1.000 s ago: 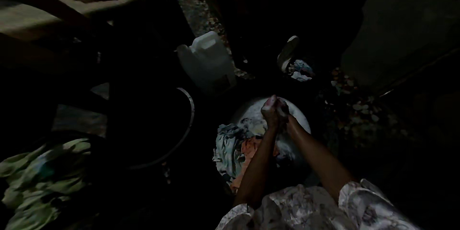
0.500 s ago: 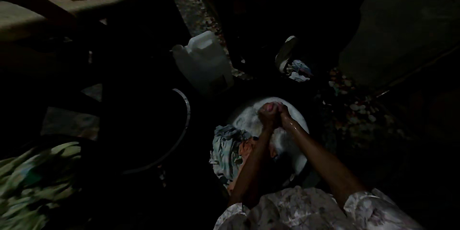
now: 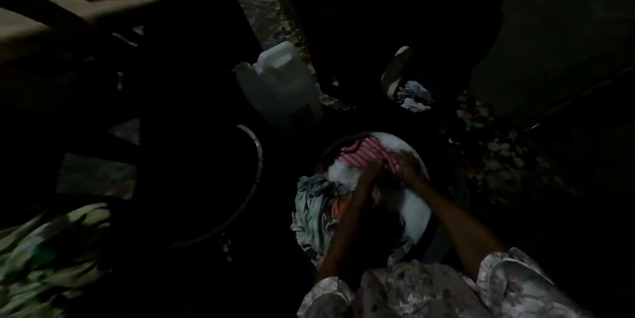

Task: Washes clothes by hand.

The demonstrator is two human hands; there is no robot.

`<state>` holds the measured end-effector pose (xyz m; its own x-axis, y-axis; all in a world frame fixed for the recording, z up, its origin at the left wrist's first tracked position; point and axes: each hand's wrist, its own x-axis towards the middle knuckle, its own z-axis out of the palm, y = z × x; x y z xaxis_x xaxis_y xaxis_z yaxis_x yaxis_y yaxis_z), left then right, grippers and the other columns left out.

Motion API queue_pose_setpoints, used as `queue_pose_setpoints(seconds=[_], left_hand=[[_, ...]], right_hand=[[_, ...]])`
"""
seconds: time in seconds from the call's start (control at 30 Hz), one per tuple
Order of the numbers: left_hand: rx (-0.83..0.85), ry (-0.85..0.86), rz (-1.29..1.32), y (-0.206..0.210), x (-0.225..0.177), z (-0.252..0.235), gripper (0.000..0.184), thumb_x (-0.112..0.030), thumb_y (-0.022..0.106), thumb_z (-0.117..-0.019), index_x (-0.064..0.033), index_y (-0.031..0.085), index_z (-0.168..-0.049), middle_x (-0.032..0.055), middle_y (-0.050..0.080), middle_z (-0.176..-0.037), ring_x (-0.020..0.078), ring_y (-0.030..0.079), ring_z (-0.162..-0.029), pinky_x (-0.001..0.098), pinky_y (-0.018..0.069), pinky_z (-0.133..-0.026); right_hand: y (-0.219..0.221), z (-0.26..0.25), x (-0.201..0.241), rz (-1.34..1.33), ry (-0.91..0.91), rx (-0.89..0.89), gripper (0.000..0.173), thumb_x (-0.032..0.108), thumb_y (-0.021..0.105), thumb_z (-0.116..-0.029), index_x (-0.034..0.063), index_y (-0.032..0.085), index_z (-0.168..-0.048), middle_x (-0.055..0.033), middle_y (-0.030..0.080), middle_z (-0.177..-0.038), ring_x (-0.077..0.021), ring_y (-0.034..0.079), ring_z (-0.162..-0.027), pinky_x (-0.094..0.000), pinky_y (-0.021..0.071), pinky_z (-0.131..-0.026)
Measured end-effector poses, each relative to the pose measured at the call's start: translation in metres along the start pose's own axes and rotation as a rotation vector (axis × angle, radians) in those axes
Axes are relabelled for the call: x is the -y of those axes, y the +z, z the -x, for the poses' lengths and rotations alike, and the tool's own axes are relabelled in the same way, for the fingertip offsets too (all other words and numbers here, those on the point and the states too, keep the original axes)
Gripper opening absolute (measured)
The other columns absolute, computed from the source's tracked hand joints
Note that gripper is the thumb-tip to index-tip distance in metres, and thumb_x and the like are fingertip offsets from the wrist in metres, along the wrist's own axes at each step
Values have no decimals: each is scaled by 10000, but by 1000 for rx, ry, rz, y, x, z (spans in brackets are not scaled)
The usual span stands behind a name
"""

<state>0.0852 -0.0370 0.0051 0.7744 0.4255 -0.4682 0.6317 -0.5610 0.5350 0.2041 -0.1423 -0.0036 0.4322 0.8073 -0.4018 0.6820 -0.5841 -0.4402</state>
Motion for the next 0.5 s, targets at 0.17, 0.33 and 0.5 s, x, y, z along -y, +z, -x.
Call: queue_pose_setpoints(seconds=[0.17, 0.33, 0.5], left_hand=[[75, 17, -277, 68, -5, 6, 592, -283, 585, -1025, -28, 423, -1535, 245, 393, -1575, 452, 333, -1468, 618, 262, -1185], [88, -20, -93, 46, 0, 14, 396, -237, 508, -1062, -34, 589, -1393, 226, 567, -1424, 408, 493, -1367, 603, 398, -1099], [-62, 41, 664, 3, 8, 43, 414, -71, 473, -1047, 86, 466, -1430, 246, 593, -1271, 249, 604, -1097, 376, 495, -965]], right_hand=[[21, 12, -19, 169, -52, 215, 545, 86, 546, -1022, 13, 404, -1544, -269, 341, -1601, -466, 248, -1510, -687, 132, -1210], [5, 24, -10, 114, -50, 405, 457, 186, 518, -1070, -62, 481, -1452, -296, 494, -1473, -448, 462, -1389, -588, 353, -1155], [-93, 30, 32, -80, -240, 276, 426, 176, 681, -981, -133, 607, -1264, -339, 580, -1321, -454, 538, -1277, -565, 376, -1125]])
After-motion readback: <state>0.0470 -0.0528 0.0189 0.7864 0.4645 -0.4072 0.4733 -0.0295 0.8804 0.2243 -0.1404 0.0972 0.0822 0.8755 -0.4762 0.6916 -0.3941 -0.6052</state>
